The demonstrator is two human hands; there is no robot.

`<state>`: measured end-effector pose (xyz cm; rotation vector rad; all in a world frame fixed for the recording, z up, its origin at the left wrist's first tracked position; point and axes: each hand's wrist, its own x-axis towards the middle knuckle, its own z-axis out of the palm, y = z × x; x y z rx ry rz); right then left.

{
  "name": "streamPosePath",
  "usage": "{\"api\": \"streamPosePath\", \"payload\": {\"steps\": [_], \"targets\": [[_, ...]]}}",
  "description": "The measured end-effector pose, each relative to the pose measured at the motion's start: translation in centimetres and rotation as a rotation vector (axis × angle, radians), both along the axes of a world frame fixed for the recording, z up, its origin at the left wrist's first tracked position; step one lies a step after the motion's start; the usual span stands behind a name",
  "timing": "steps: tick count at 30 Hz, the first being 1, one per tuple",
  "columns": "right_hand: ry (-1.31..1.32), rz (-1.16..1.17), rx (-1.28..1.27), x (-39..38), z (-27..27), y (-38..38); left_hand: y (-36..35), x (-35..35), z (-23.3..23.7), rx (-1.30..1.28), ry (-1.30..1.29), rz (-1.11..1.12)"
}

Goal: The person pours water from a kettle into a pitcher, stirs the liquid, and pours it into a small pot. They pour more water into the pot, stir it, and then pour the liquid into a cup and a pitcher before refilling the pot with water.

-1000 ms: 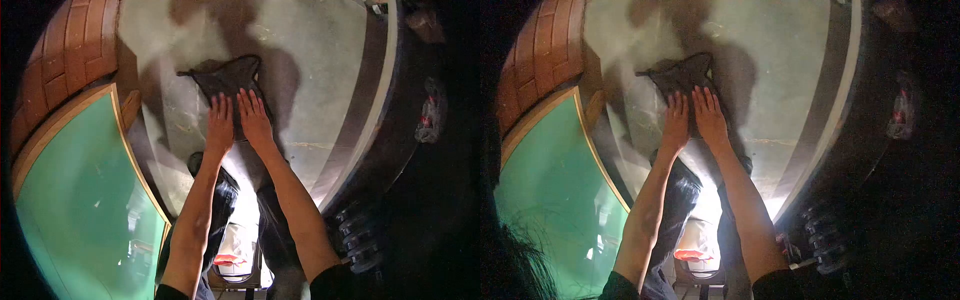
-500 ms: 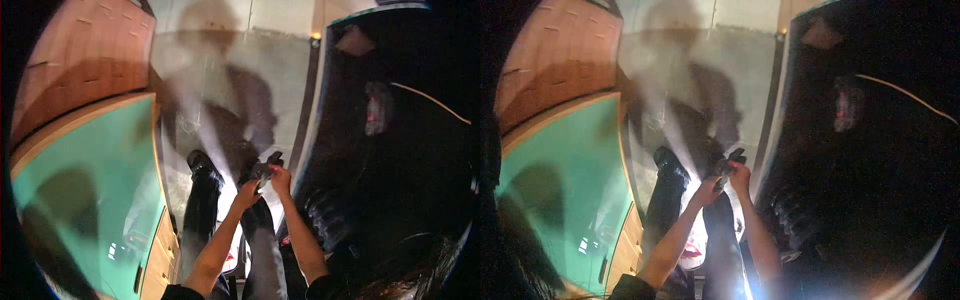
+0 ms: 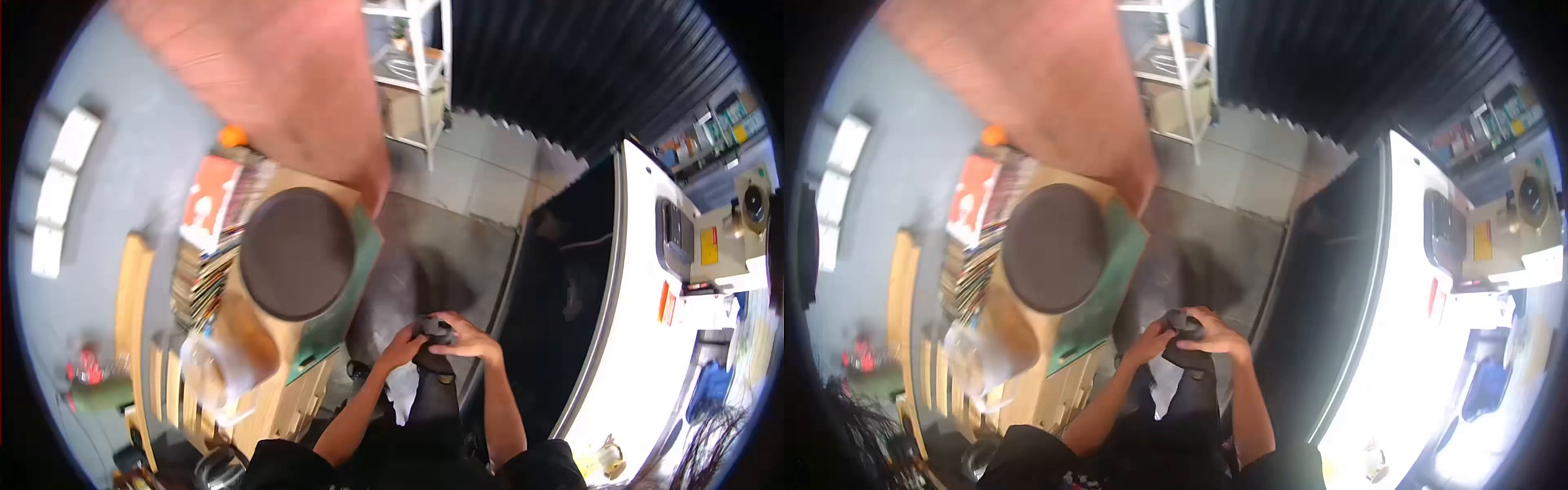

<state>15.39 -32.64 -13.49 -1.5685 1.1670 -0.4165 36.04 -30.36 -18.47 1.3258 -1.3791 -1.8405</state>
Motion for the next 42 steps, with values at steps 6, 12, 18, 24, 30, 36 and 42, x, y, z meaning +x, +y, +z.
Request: {"api": "streamPosePath", "payload": {"steps": [6,12,18,24,30,36,42], "targets": [[0.042,0.33,0.137,11.4,5.8,1.8,7.1,11.9,11.3,-0.052,0.036,0.002],[-0.153,0.768,0.007,32.3,12.9,8.1,19.0,29.7,22.0,0.047,-0.287,0.167],[-0.245,0.917,-0.209,46.0,14.9,14.2,28.4,41.3,22.6,-0.182,-0.435,0.997],[-0.208,0.99,-0.229,45.8,17.8,14.9,24.8,50.5,19.9,-0.17,-0.046,1.726],[-0.25,0.836,-0.059,37.2,16.3,13.0,23.2,46.7,16.6,-0.709,-0.536,1.811],[-0.35,0.376,0.112,26.5,16.7,12.3,16.5,34.3,26.2,-0.836,-0.175,1.218],[-0.416,-0.217,-0.003,15.5,18.0,13.8,9.2,21.7,29.2,-0.769,0.034,0.551]]}}
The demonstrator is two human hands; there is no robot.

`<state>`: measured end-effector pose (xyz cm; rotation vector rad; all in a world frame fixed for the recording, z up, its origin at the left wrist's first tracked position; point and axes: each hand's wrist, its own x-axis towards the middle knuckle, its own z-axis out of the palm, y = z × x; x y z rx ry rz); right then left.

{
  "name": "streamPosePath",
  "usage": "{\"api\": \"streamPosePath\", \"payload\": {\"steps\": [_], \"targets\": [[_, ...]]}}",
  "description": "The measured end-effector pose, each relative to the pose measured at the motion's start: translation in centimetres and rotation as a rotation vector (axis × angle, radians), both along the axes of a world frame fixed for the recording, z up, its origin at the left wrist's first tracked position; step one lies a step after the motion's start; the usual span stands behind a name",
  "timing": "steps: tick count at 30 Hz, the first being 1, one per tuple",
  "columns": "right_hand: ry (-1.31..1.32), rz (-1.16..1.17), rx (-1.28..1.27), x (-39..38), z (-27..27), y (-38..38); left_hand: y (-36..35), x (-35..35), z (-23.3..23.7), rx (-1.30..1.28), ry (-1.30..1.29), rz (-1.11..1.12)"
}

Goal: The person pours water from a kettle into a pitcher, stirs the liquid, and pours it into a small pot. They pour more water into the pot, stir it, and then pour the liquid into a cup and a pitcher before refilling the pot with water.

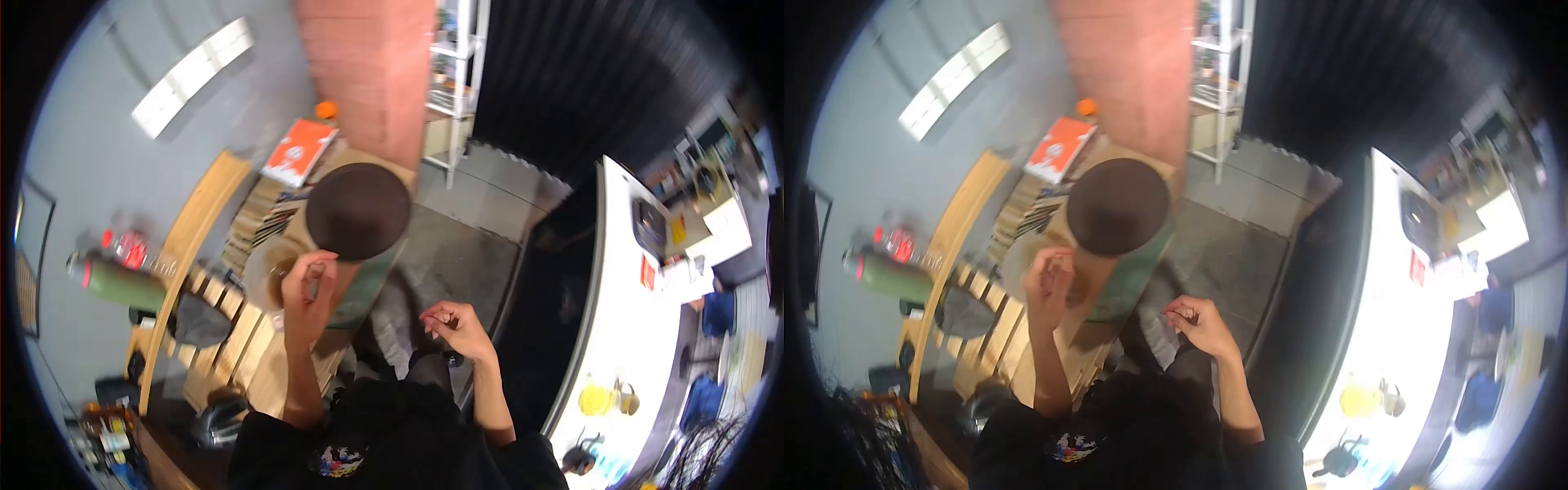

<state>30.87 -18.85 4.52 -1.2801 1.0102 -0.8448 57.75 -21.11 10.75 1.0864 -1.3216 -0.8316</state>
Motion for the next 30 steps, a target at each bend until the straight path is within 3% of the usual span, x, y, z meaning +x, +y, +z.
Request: {"api": "streamPosePath", "payload": {"steps": [5,9,11,15,17,18,21,22,24,28,30], "targets": [[-0.063,-0.497,-0.053,-10.8,1.0,4.0,-3.5,-16.9,-0.4,0.083,-0.058,-0.634],[-0.115,-1.065,-0.082,-18.2,1.3,9.1,-2.4,-31.1,-3.2,0.194,-0.096,-1.129],[-0.009,-1.288,-0.052,-20.9,1.4,12.5,-0.6,-37.3,-5.0,0.202,-0.09,-1.366],[0.162,-1.524,-0.007,-22.1,1.6,18.8,4.6,-44.8,-5.4,0.26,-0.175,-1.681],[0.258,-1.641,-0.054,-21.3,2.3,21.9,7.1,-47.0,-6.8,0.261,-0.216,-1.784],[0.301,-1.632,-0.052,-20.5,2.9,23.3,8.0,-48.0,-8.0,0.117,-0.332,-1.798],[0.319,-1.666,0.031,-18.5,4.0,26.6,10.1,-49.8,-10.2,-0.356,-0.394,-1.634],[0.31,-1.7,0.068,-18.0,3.7,27.3,10.3,-50.0,-10.6,-0.368,-0.394,-1.683],[0.322,-1.772,0.164,-17.0,2.2,28.5,10.2,-50.6,-11.2,-0.498,-0.502,-1.48],[0.284,-1.864,0.201,-16.4,-1.8,28.1,9.1,-51.3,-10.5,-0.265,-0.736,-1.673],[0.238,-1.899,0.184,-16.7,-3.0,26.7,8.5,-51.2,-10.4,-0.109,-0.791,-1.901]]}}
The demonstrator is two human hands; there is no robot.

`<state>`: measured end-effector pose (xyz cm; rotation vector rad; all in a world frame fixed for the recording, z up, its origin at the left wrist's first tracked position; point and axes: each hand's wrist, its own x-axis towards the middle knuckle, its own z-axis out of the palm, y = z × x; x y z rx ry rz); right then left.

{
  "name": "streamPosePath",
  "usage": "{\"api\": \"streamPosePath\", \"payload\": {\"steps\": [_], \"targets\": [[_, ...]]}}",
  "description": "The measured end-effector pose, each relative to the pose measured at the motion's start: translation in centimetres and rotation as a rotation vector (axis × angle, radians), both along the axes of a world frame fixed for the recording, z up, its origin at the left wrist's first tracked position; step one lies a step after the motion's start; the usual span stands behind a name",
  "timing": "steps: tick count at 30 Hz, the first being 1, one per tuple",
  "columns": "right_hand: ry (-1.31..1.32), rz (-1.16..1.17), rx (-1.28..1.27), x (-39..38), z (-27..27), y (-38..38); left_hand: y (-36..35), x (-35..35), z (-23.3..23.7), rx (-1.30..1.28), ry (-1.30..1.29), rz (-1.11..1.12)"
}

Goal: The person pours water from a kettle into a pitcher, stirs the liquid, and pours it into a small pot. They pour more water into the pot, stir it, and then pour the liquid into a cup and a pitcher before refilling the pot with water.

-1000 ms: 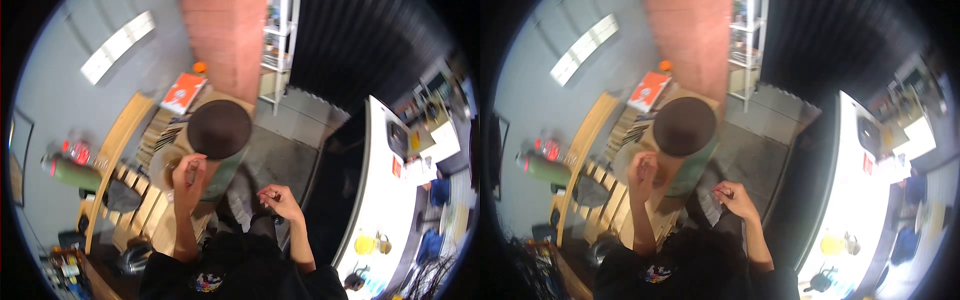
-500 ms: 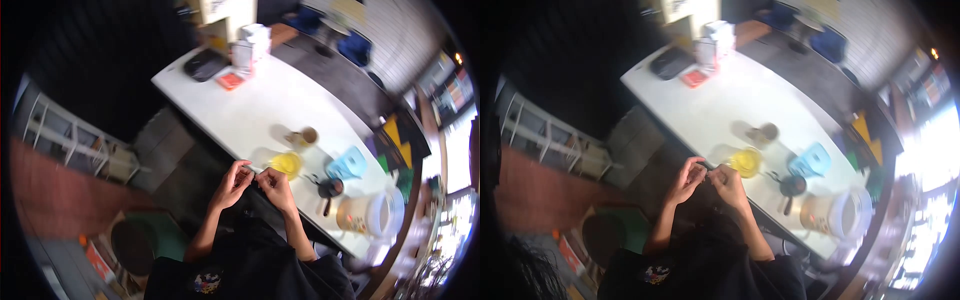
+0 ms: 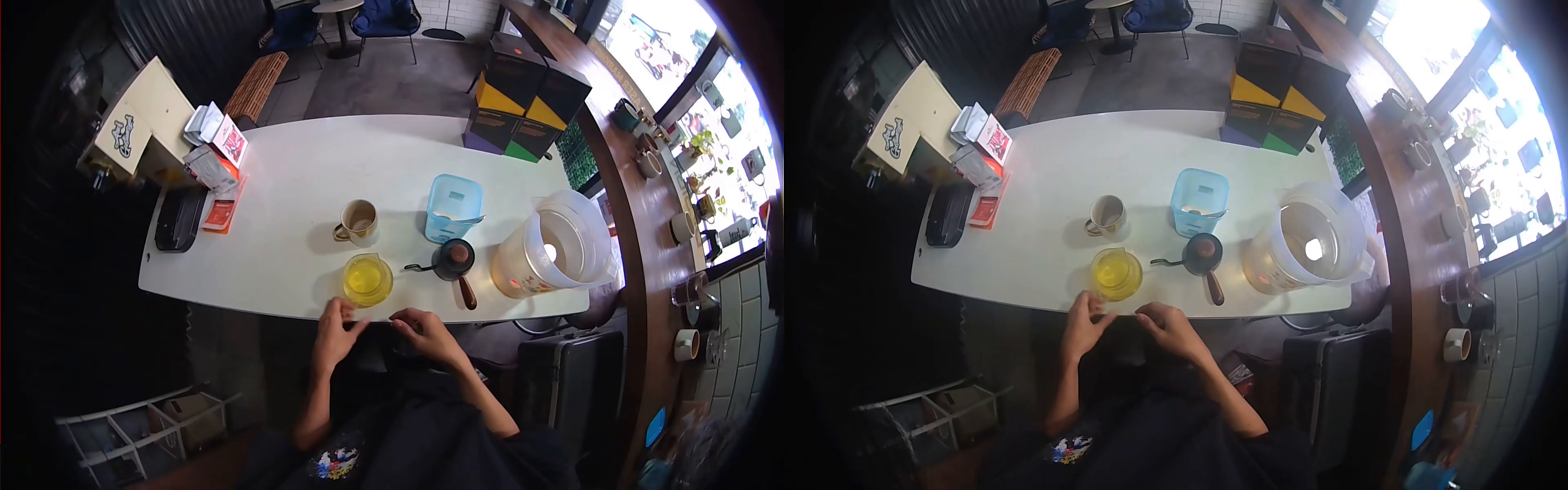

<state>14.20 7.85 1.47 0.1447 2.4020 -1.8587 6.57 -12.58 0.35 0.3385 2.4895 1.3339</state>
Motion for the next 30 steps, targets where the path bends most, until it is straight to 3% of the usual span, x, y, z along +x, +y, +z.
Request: {"api": "streamPosePath", "payload": {"steps": [4,6,9,11,13,14,16,21,23,27,29,30], "targets": [[-0.047,-0.067,-0.19,-0.9,-0.7,-3.0,-0.8,-0.8,1.3,0.084,-0.191,-0.307],[-0.008,-0.13,-0.187,-1.5,-1.5,-4.4,-1.2,-2.7,2.1,0.114,-0.315,-0.593],[-0.019,-0.207,-0.104,-1.7,-2.2,-5.6,-2.6,-5.9,2.9,-0.112,-0.211,-0.609],[0.052,-0.277,-0.064,-1.8,-2.2,-6.9,-3.7,-8.1,3.1,-0.07,-0.213,-0.615],[-0.03,-0.378,-0.013,-1.8,-2.2,-7.8,-3.9,-10.5,3.1,0.046,-0.094,-0.432],[-0.037,-0.397,-0.01,-1.7,-2.5,-8.3,-3.5,-11.6,3.0,0.048,-0.101,-0.45],[0.078,-0.555,0.087,-1.7,-3.2,-9.2,-2.0,-13.4,2.3,0.188,0.087,-0.2],[0.101,-0.83,-0.016,-2.4,-4.4,-11.4,0.8,-16.7,0.2,0.308,0.054,-0.348],[0.138,-0.922,-0.301,-2.4,-5.3,-11.8,1.2,-17.1,-0.4,0.311,0.068,-0.35],[0.141,-1.032,-0.226,-3.8,-4.5,-11.9,0.3,-17.7,0.3,0.174,0.001,-0.405],[0.134,-1.061,-0.28,-3.6,-5.5,-11.5,-1.1,-17.8,0.5,0.059,0.241,-0.486],[0.152,-1.043,-0.264,-3.7,-5.1,-11.4,-1.9,-17.8,0.7,0.058,0.24,-0.486]]}}
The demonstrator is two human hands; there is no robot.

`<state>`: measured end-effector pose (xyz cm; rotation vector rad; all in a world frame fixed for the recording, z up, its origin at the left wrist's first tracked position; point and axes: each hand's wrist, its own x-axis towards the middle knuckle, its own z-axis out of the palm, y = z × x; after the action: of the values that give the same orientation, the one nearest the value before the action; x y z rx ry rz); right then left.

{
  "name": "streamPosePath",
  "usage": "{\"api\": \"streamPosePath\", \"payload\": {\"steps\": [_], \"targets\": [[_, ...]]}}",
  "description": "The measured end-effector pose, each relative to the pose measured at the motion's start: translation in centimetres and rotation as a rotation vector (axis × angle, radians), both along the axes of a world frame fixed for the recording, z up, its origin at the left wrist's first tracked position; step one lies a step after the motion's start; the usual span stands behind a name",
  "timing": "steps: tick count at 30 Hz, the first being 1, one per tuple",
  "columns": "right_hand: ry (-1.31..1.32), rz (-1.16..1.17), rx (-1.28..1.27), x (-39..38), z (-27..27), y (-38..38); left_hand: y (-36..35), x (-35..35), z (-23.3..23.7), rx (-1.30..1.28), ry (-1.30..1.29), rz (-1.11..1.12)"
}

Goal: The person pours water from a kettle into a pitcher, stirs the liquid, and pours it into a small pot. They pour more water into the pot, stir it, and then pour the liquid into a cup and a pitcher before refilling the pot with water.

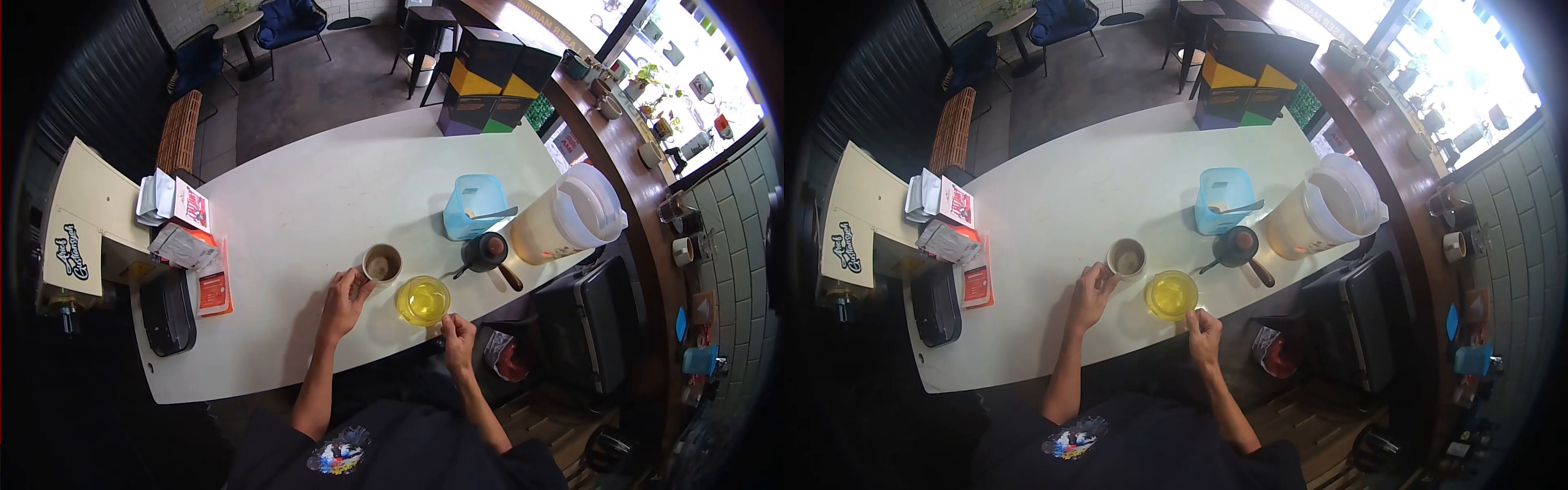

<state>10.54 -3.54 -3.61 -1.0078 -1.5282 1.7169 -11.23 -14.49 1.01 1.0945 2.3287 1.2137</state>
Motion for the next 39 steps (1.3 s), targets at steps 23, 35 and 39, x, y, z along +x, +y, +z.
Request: {"api": "streamPosePath", "payload": {"steps": [23,35,39], "targets": [[-0.454,0.457,0.405,-2.4,15.9,4.9,-2.2,2.0,-0.5,0.27,-0.288,-0.016],[-0.512,0.533,0.501,-4.1,16.2,4.9,-2.3,1.7,-0.9,0.133,-0.319,-0.026],[-0.509,0.527,0.525,-4.0,15.5,5.1,-2.3,1.6,-0.8,0.114,-0.353,-0.037]]}}
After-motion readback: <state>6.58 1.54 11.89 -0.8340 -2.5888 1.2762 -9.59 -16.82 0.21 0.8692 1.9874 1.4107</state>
